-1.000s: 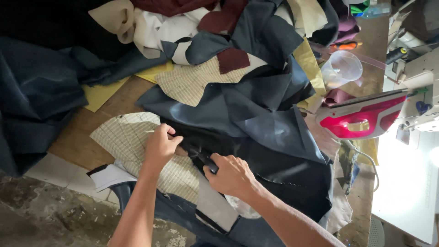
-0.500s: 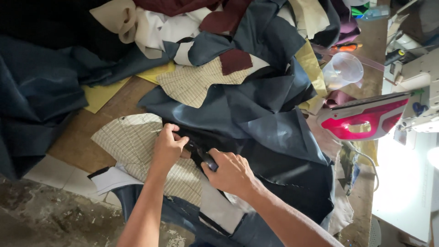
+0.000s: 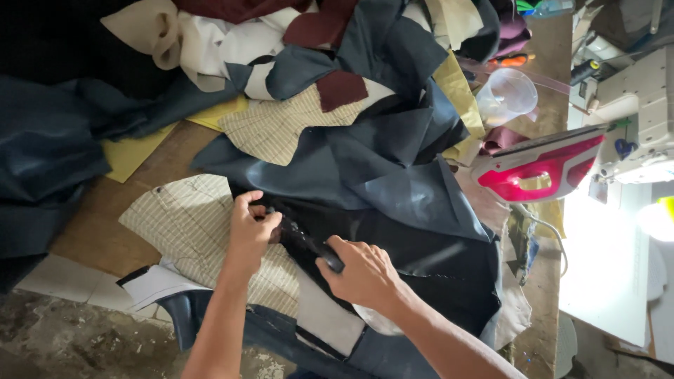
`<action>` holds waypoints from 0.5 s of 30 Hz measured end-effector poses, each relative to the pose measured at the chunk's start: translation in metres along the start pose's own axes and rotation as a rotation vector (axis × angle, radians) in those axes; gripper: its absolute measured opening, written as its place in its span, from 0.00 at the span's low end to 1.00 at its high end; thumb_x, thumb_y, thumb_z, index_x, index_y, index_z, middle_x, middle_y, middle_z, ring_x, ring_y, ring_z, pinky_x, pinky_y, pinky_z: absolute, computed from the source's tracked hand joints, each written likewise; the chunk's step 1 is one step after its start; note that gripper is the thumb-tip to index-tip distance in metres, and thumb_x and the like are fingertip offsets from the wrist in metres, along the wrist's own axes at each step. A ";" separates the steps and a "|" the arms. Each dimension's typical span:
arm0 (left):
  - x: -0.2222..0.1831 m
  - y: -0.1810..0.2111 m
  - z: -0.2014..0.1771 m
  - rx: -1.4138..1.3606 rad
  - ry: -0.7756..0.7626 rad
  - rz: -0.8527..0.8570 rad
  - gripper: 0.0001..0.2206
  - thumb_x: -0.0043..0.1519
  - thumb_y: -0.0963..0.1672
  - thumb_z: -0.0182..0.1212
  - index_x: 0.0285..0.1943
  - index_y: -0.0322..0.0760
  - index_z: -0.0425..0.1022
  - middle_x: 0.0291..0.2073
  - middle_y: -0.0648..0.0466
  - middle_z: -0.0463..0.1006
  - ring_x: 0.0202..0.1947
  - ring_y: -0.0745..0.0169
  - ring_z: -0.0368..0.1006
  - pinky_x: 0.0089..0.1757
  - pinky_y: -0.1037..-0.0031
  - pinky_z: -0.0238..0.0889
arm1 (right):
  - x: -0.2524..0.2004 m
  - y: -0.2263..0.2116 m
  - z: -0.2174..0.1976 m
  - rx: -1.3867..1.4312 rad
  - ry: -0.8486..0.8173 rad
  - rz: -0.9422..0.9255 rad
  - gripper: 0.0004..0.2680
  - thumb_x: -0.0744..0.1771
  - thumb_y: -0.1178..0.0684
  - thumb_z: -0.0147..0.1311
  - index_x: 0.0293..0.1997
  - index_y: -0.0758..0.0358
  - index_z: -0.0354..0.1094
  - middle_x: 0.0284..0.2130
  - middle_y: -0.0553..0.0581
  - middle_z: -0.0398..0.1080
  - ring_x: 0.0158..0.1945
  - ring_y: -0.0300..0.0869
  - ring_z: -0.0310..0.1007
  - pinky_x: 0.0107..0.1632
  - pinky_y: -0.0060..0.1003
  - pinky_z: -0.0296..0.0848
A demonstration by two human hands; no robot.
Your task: Ironing and pressing various fabric pieces on a cluttered workbench.
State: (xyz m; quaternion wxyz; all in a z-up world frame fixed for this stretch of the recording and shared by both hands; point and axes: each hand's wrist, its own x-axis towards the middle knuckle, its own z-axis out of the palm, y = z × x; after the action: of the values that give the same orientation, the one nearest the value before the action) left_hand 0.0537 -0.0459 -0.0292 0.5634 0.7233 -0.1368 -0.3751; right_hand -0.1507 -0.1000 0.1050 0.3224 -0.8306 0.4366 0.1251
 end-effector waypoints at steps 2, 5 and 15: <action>-0.012 0.019 0.003 -0.002 -0.038 -0.066 0.31 0.58 0.41 0.67 0.71 0.34 0.61 0.45 0.42 0.72 0.40 0.55 0.74 0.34 0.68 0.77 | -0.005 0.008 -0.001 -0.009 0.002 0.029 0.14 0.66 0.38 0.50 0.50 0.49 0.71 0.38 0.61 0.78 0.45 0.64 0.79 0.50 0.54 0.76; -0.019 0.023 0.005 -0.064 -0.044 -0.159 0.34 0.56 0.38 0.66 0.73 0.46 0.57 0.47 0.50 0.64 0.32 0.57 0.71 0.33 0.66 0.70 | -0.018 0.021 -0.002 -0.013 0.024 0.017 0.11 0.68 0.39 0.49 0.34 0.54 0.62 0.28 0.57 0.75 0.38 0.63 0.73 0.39 0.54 0.67; -0.048 0.011 -0.007 0.457 0.185 0.342 0.41 0.49 0.41 0.69 0.72 0.23 0.53 0.56 0.33 0.66 0.50 0.37 0.66 0.54 0.56 0.58 | -0.136 0.189 -0.052 0.478 0.507 0.191 0.07 0.68 0.51 0.53 0.47 0.50 0.76 0.28 0.53 0.79 0.29 0.40 0.78 0.35 0.35 0.71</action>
State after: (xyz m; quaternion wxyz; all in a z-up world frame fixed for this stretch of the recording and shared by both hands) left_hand 0.0278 -0.0148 0.0005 0.4511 0.8289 -0.2857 -0.1666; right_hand -0.3864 -0.1239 0.1305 0.3759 -0.6918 0.5951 -0.1610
